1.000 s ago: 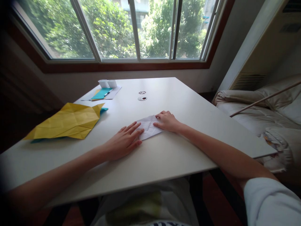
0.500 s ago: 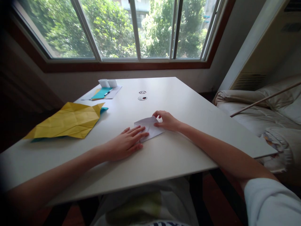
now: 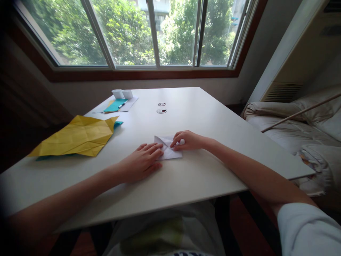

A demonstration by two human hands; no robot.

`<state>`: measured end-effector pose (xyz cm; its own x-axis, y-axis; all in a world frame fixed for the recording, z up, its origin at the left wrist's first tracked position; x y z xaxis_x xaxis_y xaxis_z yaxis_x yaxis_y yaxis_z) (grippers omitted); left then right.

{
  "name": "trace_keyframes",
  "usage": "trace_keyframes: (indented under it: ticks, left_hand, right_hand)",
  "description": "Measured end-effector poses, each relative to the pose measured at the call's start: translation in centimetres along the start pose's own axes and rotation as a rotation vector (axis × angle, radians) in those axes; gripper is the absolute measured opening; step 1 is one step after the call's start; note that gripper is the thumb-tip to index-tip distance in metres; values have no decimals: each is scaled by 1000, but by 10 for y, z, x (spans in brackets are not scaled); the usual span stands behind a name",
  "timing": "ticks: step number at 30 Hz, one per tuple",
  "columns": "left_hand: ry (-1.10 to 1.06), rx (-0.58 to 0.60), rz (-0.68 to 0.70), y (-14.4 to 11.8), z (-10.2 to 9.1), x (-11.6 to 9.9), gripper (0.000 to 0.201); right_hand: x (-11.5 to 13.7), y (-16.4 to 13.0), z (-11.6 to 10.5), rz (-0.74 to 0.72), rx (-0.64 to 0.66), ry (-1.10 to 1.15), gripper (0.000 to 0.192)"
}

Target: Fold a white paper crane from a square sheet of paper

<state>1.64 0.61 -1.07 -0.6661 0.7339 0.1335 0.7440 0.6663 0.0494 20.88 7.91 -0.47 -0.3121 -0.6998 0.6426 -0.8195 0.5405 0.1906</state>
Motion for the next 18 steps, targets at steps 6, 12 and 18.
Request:
trace_keyframes:
  ticks: [6, 12, 18]
  left_hand:
    - [-36, -6, 13, 0, -1, 0, 44]
    - [-69, -8, 73, 2, -2, 2, 46]
    - [-124, -4, 76, 2, 4, 5, 45]
  right_hand:
    - [4, 0, -1, -53, 93, -10, 24]
    - [9, 2, 2, -93, 111, -88, 22]
    - [-7, 1, -2, 55, -39, -176, 27]
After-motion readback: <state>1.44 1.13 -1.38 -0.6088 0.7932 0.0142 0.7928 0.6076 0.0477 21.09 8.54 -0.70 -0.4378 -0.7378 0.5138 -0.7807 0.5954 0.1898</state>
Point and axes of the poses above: each hand's wrist, its own y-axis towards the middle knuckle, its own z-axis out of the palm, x = y × z, the point moved 3 cm from there along y, towards the middle knuckle, and after that the axes turned 7 degrees about y, right-handed, at the moved point
